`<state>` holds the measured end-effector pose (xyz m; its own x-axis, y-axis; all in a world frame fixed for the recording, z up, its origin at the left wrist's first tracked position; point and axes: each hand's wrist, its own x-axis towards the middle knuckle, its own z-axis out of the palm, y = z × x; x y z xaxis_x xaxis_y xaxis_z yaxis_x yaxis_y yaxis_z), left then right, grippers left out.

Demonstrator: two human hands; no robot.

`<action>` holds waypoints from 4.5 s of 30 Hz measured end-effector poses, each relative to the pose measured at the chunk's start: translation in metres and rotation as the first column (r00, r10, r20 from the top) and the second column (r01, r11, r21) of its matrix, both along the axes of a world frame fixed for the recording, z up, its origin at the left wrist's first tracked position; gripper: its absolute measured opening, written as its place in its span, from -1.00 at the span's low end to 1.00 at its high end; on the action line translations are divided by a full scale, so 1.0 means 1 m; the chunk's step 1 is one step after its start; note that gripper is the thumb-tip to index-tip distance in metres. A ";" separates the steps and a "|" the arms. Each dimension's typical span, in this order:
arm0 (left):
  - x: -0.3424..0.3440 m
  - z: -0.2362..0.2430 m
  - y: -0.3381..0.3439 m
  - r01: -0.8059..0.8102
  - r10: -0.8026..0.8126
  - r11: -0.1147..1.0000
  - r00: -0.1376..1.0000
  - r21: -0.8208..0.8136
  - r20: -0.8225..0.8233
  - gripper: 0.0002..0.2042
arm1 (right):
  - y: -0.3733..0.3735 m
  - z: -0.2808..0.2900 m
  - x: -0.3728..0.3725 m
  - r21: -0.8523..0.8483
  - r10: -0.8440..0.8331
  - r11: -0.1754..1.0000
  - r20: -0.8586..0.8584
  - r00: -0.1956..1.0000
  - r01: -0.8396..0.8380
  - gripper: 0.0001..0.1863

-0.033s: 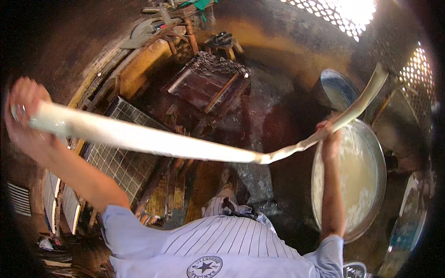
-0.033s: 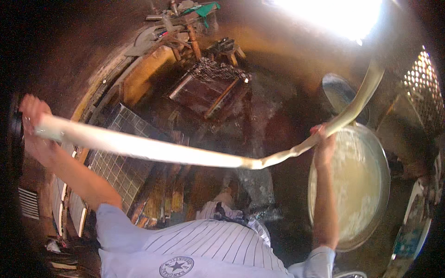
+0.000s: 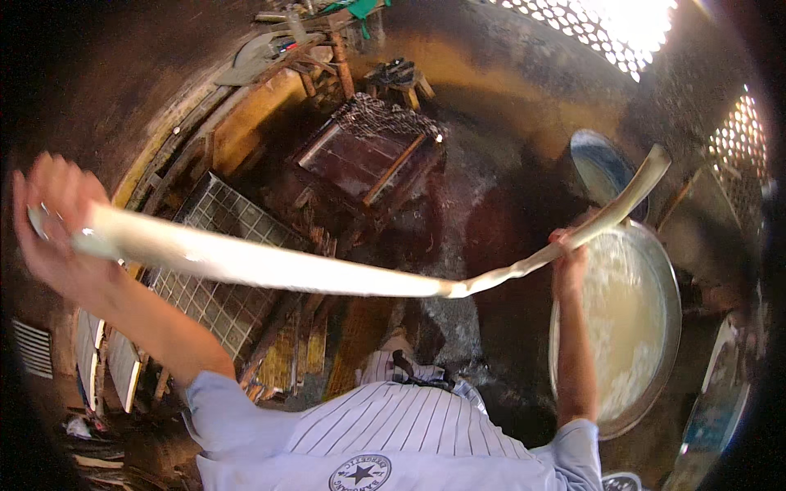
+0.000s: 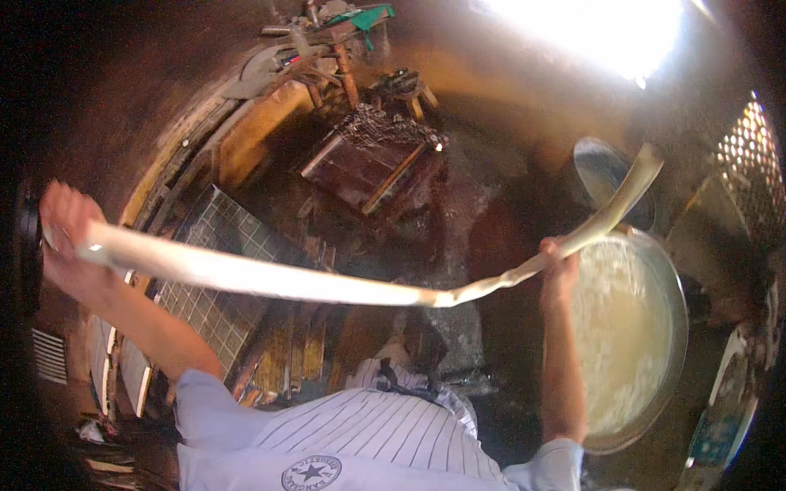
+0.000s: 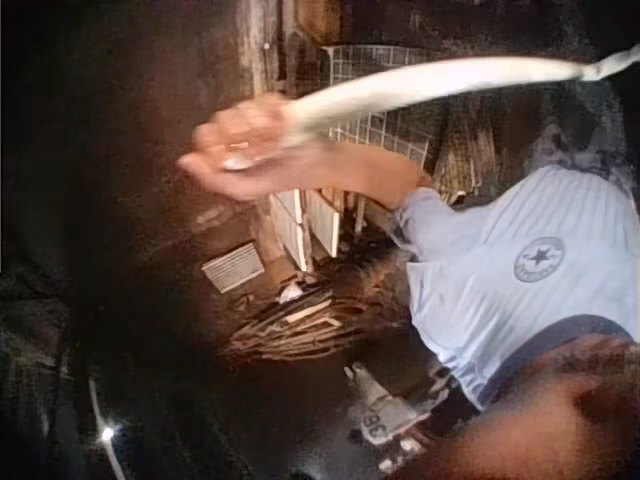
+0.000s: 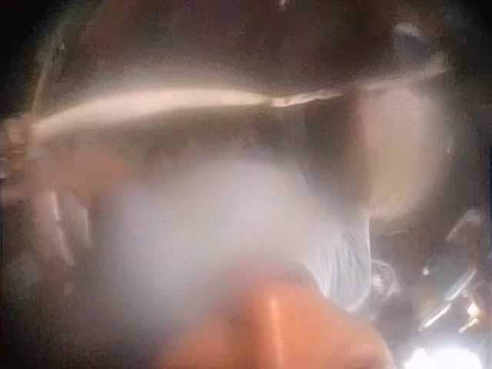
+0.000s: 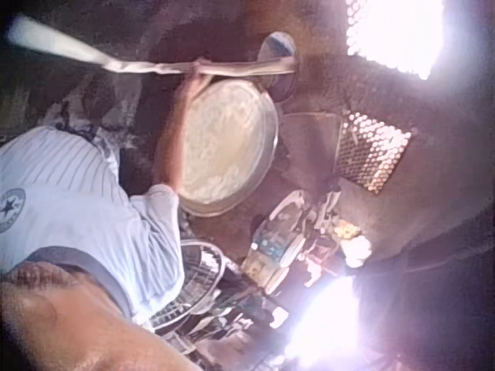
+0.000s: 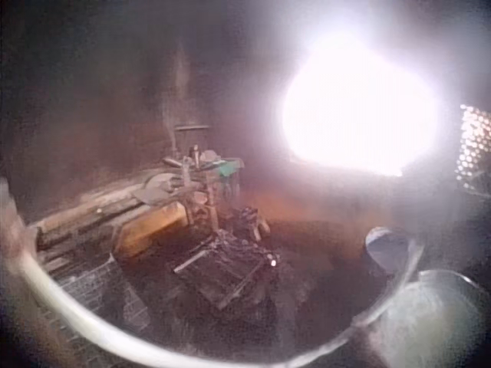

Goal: The person scoops a liquid slurry from a large metal basin using a ladle and pours it onto a rectangular mesh screen. They smooth the wet sheet with their hands, lift the screen, and place the formed sheet onto a drying rack. The person repeats this process, handling the screen and slurry to produce multiple sheets.

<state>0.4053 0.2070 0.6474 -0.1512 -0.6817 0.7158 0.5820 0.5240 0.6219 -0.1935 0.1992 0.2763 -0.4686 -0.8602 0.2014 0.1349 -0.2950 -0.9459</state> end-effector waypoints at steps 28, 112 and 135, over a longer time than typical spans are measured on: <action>-0.211 -0.606 -0.073 -0.294 0.533 0.020 0.812 0.956 0.238 -0.77 | -0.384 -0.705 0.187 0.686 0.640 0.635 -0.725 -0.255 -0.356 -0.32; -0.227 -0.494 -0.181 -0.863 0.404 0.258 0.504 0.433 0.764 -0.67 | -0.361 0.032 -0.093 0.227 -0.374 0.860 -0.329 0.867 0.457 -0.37; -0.290 -0.379 -0.282 -0.311 0.078 0.826 0.889 0.470 0.451 -0.66 | 0.130 0.262 -0.140 -0.140 -0.136 0.611 -0.988 -0.071 0.780 -0.72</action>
